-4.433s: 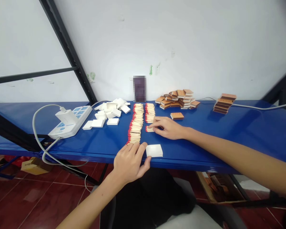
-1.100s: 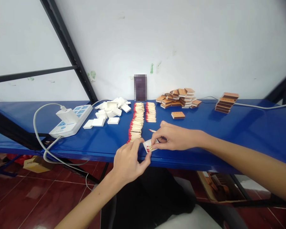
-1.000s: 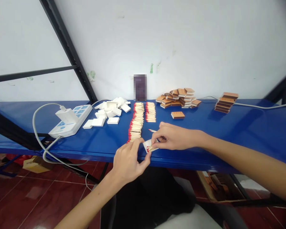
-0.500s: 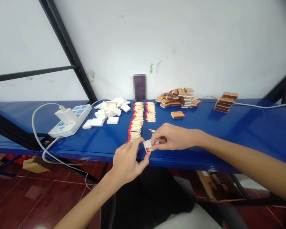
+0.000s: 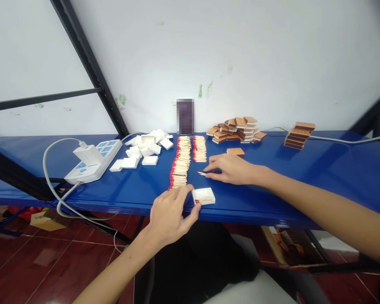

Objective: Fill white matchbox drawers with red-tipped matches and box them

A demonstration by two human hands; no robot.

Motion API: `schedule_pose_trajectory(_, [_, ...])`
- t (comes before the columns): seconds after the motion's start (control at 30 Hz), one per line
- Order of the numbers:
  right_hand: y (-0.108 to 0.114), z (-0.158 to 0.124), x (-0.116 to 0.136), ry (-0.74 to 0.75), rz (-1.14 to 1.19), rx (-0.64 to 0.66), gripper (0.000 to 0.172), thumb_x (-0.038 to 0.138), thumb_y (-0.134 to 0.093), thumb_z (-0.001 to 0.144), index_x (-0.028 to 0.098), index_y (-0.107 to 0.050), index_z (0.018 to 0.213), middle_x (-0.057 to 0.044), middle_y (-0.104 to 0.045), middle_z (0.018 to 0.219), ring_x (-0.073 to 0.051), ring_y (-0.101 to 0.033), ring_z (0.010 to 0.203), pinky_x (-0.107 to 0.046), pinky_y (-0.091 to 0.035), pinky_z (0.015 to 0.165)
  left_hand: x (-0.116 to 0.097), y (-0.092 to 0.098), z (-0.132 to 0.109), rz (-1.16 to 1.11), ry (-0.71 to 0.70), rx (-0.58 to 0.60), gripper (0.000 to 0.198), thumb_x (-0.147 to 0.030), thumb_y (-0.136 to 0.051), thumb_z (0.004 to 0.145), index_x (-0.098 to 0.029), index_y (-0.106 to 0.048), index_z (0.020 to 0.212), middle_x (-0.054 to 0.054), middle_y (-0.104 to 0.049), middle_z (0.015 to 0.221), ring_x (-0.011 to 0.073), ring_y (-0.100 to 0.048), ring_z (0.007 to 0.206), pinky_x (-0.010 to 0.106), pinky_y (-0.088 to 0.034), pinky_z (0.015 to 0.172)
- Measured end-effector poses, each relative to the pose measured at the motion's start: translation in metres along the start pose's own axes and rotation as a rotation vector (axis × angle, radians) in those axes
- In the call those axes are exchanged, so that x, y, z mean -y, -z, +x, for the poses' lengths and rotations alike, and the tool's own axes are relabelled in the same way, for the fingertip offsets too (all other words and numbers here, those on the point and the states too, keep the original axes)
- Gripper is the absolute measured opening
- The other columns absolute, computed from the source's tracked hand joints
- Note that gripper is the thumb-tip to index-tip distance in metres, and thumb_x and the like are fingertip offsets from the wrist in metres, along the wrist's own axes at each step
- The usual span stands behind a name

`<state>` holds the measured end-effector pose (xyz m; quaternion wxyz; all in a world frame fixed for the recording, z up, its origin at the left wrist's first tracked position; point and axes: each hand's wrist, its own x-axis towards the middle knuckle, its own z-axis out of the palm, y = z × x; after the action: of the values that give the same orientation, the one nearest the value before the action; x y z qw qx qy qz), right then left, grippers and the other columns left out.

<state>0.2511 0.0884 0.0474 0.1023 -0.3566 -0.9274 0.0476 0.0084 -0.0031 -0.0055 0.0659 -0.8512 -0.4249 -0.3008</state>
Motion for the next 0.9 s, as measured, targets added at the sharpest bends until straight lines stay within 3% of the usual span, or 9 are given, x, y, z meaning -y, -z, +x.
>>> schedule_pose_trajectory(0.13, [-0.001,0.001,0.001,0.014,0.066,0.035,0.019,0.024,-0.057,0.092,0.018,-0.075,0.094,-0.007,-0.069,0.093,-0.017,-0.061,0.081,-0.026,-0.037,0.067,0.000,0.000,0.000,0.002,-0.016,0.007,0.026,-0.041,-0.050,0.095,-0.021,-0.056,0.110,0.003,-0.071,0.094,0.0222,-0.068,0.081,0.034,-0.049,0.073])
schedule_pose_trajectory(0.4, [0.011,-0.002,0.007,-0.003,0.124,0.162,0.005,0.019,-0.057,0.086,0.018,-0.061,0.082,-0.003,-0.063,0.086,-0.015,-0.053,0.075,-0.025,-0.034,0.064,0.000,-0.002,0.000,0.019,-0.020,-0.013,0.026,-0.041,-0.052,0.093,-0.021,-0.053,0.111,0.003,-0.070,0.093,0.0227,-0.068,0.081,0.034,-0.049,0.073])
schedule_pose_trajectory(0.6, [0.012,-0.005,0.031,0.104,0.289,0.104,0.004,0.019,-0.062,0.082,0.018,-0.061,0.085,0.000,-0.062,0.083,-0.012,-0.053,0.071,-0.023,-0.036,0.064,0.002,-0.002,0.000,0.021,0.031,0.015,0.028,-0.041,-0.054,0.092,-0.021,-0.048,0.111,-0.001,-0.064,0.076,0.0204,-0.065,0.068,0.030,-0.046,0.064])
schedule_pose_trajectory(0.73, [0.009,-0.007,0.045,0.205,0.215,0.094,0.005,0.015,-0.061,0.081,0.017,-0.065,0.084,0.000,-0.062,0.081,-0.011,-0.053,0.068,-0.023,-0.036,0.063,0.002,-0.002,0.000,0.021,0.026,0.000,0.027,-0.041,-0.052,0.093,-0.022,-0.047,0.112,-0.003,-0.060,0.071,0.0192,-0.063,0.065,0.029,-0.045,0.063])
schedule_pose_trajectory(0.9, [0.010,-0.010,0.045,0.235,0.101,0.047,0.012,0.022,-0.059,0.088,0.017,-0.070,0.088,-0.001,-0.061,0.080,-0.011,-0.052,0.066,-0.025,-0.035,0.060,0.001,-0.001,-0.001,0.014,0.030,0.007,0.028,-0.041,-0.050,0.094,-0.021,-0.046,0.113,-0.003,-0.060,0.070,0.0186,-0.062,0.063,0.029,-0.044,0.062])
